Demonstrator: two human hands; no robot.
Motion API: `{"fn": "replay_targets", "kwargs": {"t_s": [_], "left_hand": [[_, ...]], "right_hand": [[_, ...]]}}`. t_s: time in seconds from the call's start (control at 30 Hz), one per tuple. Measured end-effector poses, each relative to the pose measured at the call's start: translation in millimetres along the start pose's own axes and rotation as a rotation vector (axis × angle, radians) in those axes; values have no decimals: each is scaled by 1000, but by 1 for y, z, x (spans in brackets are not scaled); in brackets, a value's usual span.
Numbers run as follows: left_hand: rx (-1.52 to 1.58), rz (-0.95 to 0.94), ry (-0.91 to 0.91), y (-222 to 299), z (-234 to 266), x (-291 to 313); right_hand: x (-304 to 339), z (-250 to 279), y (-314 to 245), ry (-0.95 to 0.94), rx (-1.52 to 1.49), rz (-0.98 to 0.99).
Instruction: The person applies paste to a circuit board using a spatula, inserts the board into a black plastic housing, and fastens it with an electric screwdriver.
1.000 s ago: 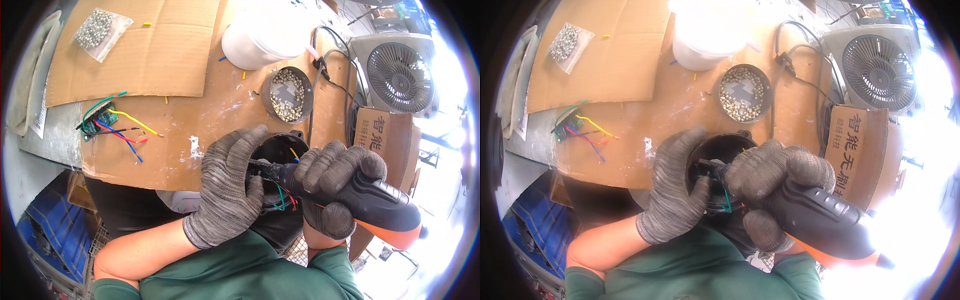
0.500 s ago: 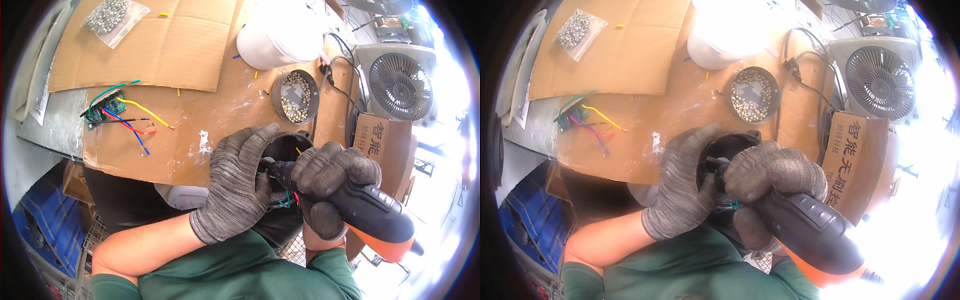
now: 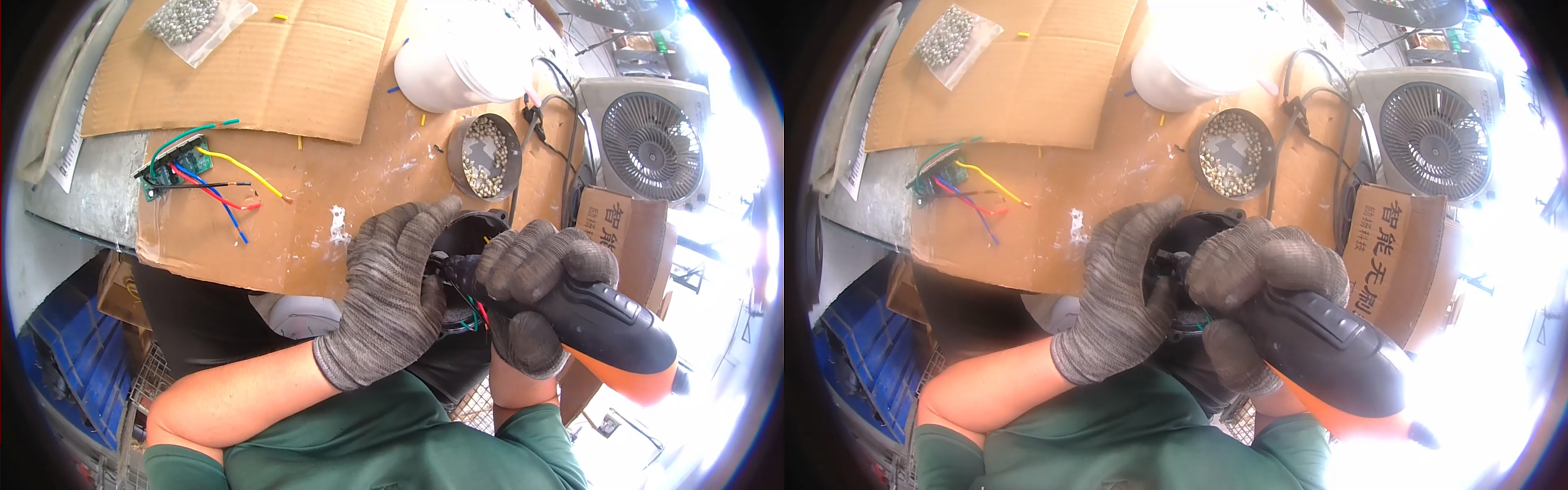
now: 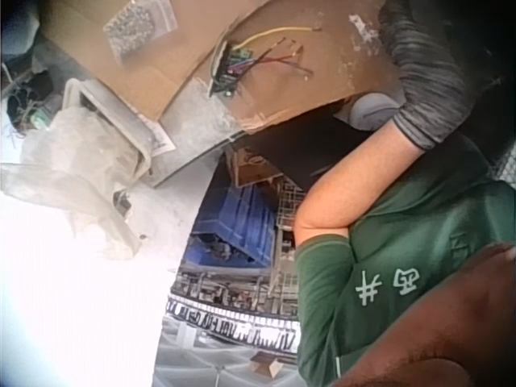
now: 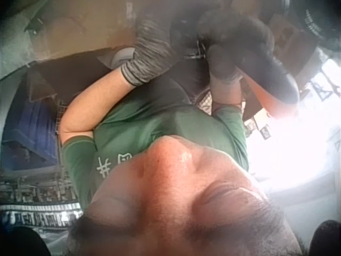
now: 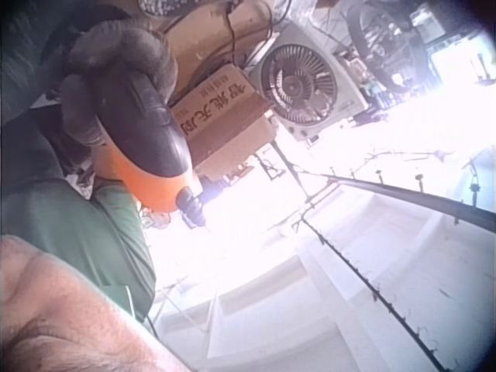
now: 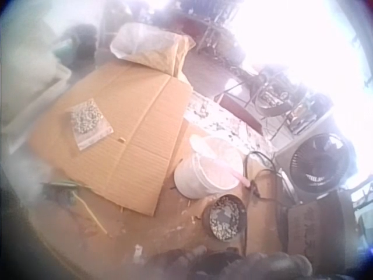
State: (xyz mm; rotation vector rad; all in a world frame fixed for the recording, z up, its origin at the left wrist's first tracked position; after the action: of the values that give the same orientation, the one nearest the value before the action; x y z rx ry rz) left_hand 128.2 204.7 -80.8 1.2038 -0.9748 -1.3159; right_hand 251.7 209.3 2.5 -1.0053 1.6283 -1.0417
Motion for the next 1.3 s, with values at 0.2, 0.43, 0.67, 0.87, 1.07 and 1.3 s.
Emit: {"fn": "replay_targets", "kwargs": {"t_s": [0.2, 0.43, 0.67, 0.87, 1.07, 1.3], "left_hand": [[-4, -11, -9, 1, 0, -2], [8, -35, -19, 1, 0, 3], [86, -122, -13, -1, -2, 11], [244, 4, -51, -18, -13, 22], [334, 42, -111, -28, -16, 19], [350, 96, -74, -13, -21, 17]], "right_hand": [[2, 3, -1, 136, 94, -68], [-3, -5, -4, -137, -50, -221], [-28, 19, -40, -402, -255, 121], [-13, 50, -15, -31, -199, -207], [-9, 64, -4, -128, 110, -111], [-15, 67, -1, -172, 65, 31]]}}
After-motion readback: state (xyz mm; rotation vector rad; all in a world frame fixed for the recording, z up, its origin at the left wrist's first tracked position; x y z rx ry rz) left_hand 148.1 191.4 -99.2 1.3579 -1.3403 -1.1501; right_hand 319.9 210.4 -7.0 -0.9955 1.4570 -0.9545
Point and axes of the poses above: each hand's wrist, its own x-axis away from the middle knuckle, its own z-axis out of the back of the hand, y = z × x, the point moved 9 cm from there along -x, towards the middle knuckle, and after that the axes turned 10 degrees about y, right-handed, at the moved point
